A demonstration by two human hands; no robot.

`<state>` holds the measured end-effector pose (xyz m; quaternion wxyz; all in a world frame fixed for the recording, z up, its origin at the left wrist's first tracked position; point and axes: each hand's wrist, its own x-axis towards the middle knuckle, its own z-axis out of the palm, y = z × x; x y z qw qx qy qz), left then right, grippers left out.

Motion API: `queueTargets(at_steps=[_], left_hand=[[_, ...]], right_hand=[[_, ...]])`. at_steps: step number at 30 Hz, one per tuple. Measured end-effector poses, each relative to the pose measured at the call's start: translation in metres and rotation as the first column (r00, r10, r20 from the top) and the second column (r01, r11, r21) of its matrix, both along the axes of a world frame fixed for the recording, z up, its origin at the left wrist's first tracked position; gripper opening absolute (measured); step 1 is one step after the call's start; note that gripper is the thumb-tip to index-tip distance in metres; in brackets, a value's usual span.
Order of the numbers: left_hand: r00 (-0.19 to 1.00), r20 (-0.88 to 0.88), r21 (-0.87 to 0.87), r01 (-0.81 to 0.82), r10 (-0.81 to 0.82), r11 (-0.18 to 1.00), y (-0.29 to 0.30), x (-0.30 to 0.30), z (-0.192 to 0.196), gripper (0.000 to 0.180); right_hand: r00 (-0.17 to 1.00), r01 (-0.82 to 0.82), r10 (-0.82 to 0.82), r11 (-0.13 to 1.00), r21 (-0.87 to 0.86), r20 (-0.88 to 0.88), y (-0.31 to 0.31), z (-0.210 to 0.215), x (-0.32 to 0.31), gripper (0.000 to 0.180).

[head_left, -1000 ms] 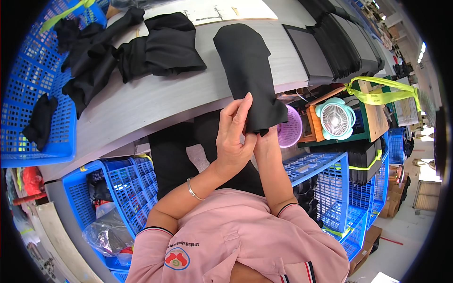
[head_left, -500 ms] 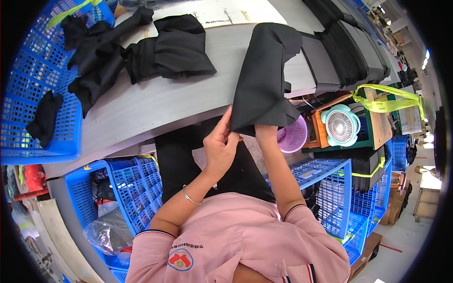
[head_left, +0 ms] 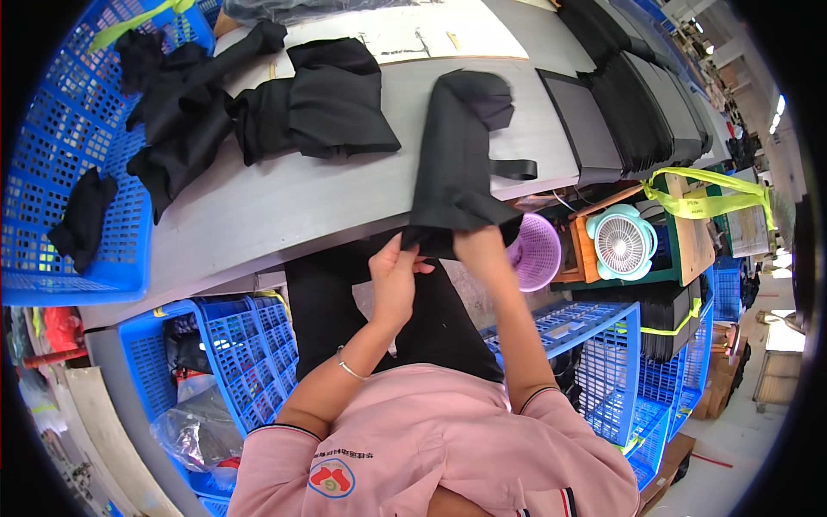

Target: Inspecting and handling black fabric components at a workstation in a factory.

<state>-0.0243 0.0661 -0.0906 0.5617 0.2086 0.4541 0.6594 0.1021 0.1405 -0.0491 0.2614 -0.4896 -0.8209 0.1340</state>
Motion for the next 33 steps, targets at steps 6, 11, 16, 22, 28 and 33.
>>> queueTargets(at_steps=[6, 11, 16, 22, 28, 33], left_hand=[[0.951, 0.249, 0.109, 0.162, -0.184, 0.981, 0.004, 0.007, -0.002, 0.025], [0.94, 0.286, -0.139, 0.233, -0.186, 0.963, 0.019, 0.01, -0.007, 0.014], [0.964, 0.108, -0.144, 0.258, -0.244, 0.955, 0.018, 0.009, -0.001, 0.027], [0.465, -0.792, 0.318, -0.24, 0.396, 0.917, 0.014, -0.018, 0.035, 0.048], [0.495, -0.805, 0.399, 0.045, 0.327, 0.916, 0.028, -0.027, 0.042, 0.033], [0.748, -0.664, 0.179, 0.13, 0.023, 0.975, -0.005, -0.046, 0.029, 0.036]], right_hand=[[0.998, 0.052, -0.04, 0.969, 0.241, -0.055, -0.025, -0.02, -0.019, 0.024], [0.946, 0.092, -0.185, 0.94, 0.328, 0.266, -0.008, -0.015, -0.027, 0.022], [0.898, 0.088, -0.086, 0.996, 0.017, 0.431, 0.006, -0.007, -0.035, 0.021], [0.848, 0.17, -0.211, 0.977, 0.128, 0.486, 0.002, -0.014, -0.035, 0.014], [0.983, 0.018, -0.019, 1.0, 0.01, 0.184, -0.002, -0.028, -0.014, 0.023], [0.926, -0.041, -0.023, 0.986, 0.162, 0.376, -0.011, -0.05, 0.02, 0.034]])
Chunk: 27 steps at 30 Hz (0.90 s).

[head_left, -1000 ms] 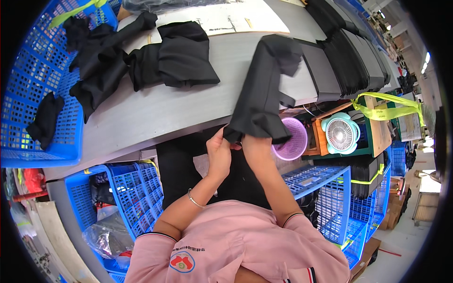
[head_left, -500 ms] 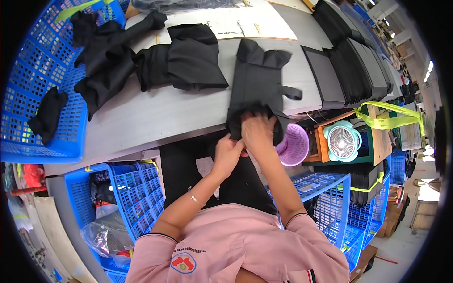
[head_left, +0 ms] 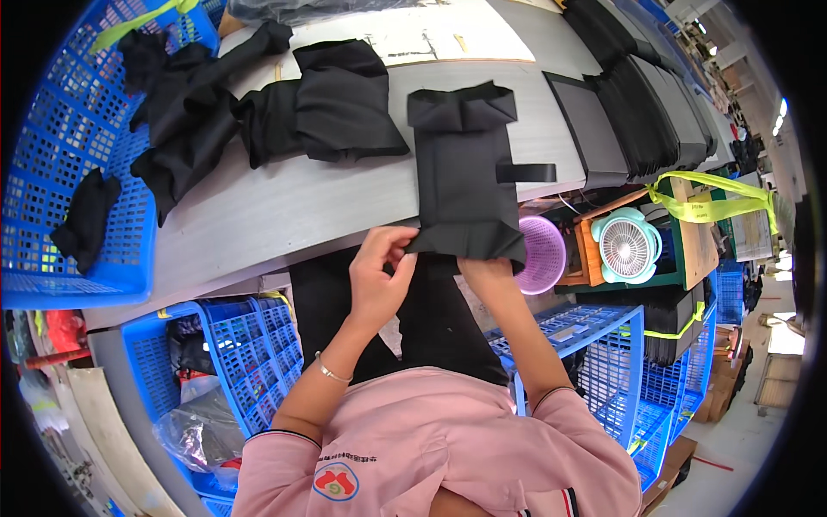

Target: Inspecting and handling black fabric components at a workstation in a factory.

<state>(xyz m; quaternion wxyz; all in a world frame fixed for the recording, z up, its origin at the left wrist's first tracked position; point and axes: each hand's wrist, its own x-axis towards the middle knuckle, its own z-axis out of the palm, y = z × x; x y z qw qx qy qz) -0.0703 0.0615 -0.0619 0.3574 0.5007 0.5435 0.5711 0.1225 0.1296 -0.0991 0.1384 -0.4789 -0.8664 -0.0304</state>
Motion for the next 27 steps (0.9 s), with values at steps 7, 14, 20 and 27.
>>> queueTargets(at_steps=[7, 14, 20, 27], left_hand=[[0.556, 0.825, -0.111, 0.332, -0.1, 0.937, 0.005, -0.007, 0.001, 0.045], [0.647, 0.761, -0.2, 0.305, -0.048, 0.931, 0.002, 0.008, -0.001, 0.045], [0.649, 0.723, -0.169, 0.5, -0.237, 0.849, -0.016, 0.002, -0.002, 0.034], [0.591, 0.802, -0.258, 0.471, -0.085, 0.844, -0.014, 0.014, -0.012, 0.028]], right_hand=[[0.973, -0.217, 0.227, 0.958, -0.186, 0.034, -0.087, 0.012, 0.004, 0.03], [0.619, -0.148, -0.161, 0.937, -0.316, -0.769, -0.104, 0.122, 0.031, 0.009], [0.661, -0.051, -0.342, 0.868, -0.495, -0.668, -0.044, 0.109, 0.042, 0.021], [0.178, -0.809, -0.768, 0.242, -0.536, -0.616, -0.066, 0.078, 0.026, 0.027]])
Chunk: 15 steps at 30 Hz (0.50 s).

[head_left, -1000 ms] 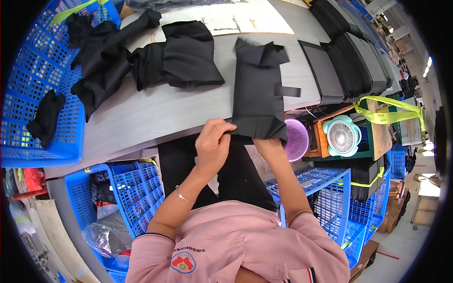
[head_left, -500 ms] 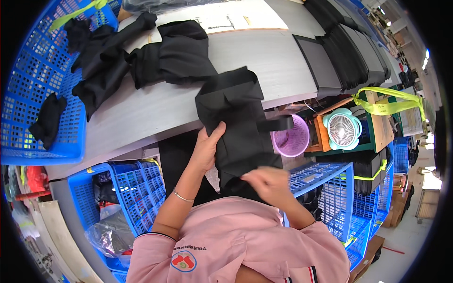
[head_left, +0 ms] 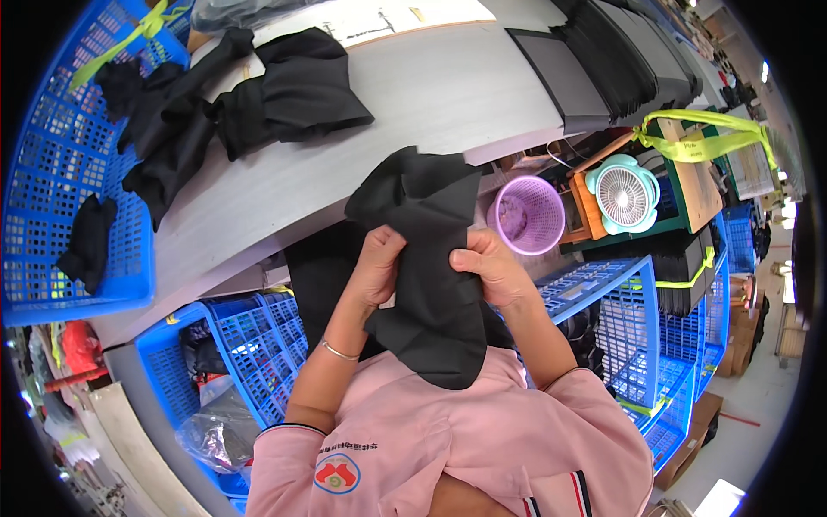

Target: Inspecting and handling black fabric components at a workstation in a factory.

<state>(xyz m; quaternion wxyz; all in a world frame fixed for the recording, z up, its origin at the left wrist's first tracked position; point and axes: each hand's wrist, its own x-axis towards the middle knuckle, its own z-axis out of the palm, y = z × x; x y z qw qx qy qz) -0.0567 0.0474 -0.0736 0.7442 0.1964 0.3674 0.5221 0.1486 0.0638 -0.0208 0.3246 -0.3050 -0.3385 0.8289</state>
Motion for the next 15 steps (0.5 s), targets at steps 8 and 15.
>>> queueTargets(at_steps=[8, 15], left_hand=[[0.914, -0.402, 0.146, 0.017, 0.044, 0.989, -0.015, 0.018, 0.002, 0.031], [0.988, -0.102, 0.042, 0.12, -0.115, 0.992, -0.018, 0.03, 0.01, 0.032]], right_hand=[[0.444, -0.013, -0.684, 0.64, 0.768, 0.578, -0.013, 0.013, 0.003, 0.022], [0.833, 0.321, -0.435, 0.883, 0.341, 0.341, -0.028, -0.023, 0.037, 0.048]])
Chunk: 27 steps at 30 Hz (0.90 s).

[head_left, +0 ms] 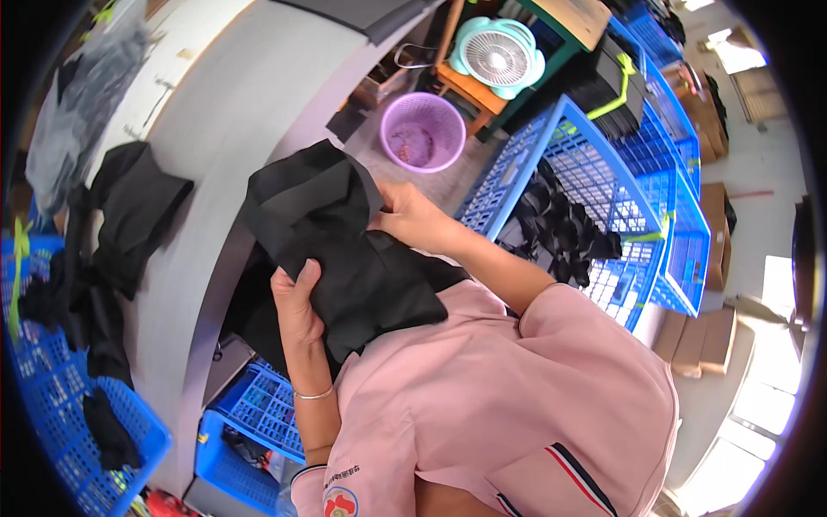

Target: Inspecting and handling black fabric components at a workstation in a factory.

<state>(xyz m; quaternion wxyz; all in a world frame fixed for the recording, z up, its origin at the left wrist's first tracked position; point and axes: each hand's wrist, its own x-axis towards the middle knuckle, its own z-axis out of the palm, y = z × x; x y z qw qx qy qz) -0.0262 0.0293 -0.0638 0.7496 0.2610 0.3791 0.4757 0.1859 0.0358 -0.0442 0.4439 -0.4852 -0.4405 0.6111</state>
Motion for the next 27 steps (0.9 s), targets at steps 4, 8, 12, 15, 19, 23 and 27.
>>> queueTargets(at_steps=[4, 8, 12, 15, 19, 23, 27], left_hand=[[0.988, -0.092, 0.026, 0.13, -0.127, 0.991, 0.006, 0.024, 0.012, 0.039], [0.957, -0.246, 0.328, 0.232, -0.155, 0.916, 0.006, 0.052, 0.046, 0.041], [0.858, -0.003, 0.491, 0.449, -0.514, 0.746, -0.015, 0.05, 0.097, 0.035], [0.748, 0.193, 0.663, 0.377, -0.635, 0.647, -0.032, 0.062, 0.138, 0.025], [0.445, 0.622, 0.681, 0.099, -0.644, 0.725, -0.037, 0.1, 0.19, 0.018], [0.403, 0.774, 0.57, -0.112, -0.488, 0.814, -0.04, 0.094, 0.222, 0.02], [0.415, 0.645, 0.692, 0.038, -0.641, 0.721, -0.026, 0.058, 0.218, 0.025]], right_hand=[[0.954, 0.186, -0.159, 0.978, 0.088, -0.255, -0.03, -0.024, 0.046, 0.039], [0.695, 0.68, -0.634, 0.733, -0.021, 0.34, -0.072, -0.057, 0.153, 0.024], [0.494, 0.856, -0.792, 0.515, -0.042, 0.359, -0.159, -0.096, 0.281, 0.031], [0.535, 0.835, -0.803, 0.551, -0.017, 0.261, -0.223, -0.117, 0.355, 0.025], [0.457, 0.878, -0.652, 0.439, -0.19, 0.606, -0.259, -0.148, 0.407, 0.083], [-0.189, 0.553, -0.08, 0.815, 0.173, 0.979, -0.201, -0.188, 0.384, 0.094], [0.35, 0.301, -0.454, 0.883, 0.361, 0.819, -0.079, -0.16, 0.256, 0.055]])
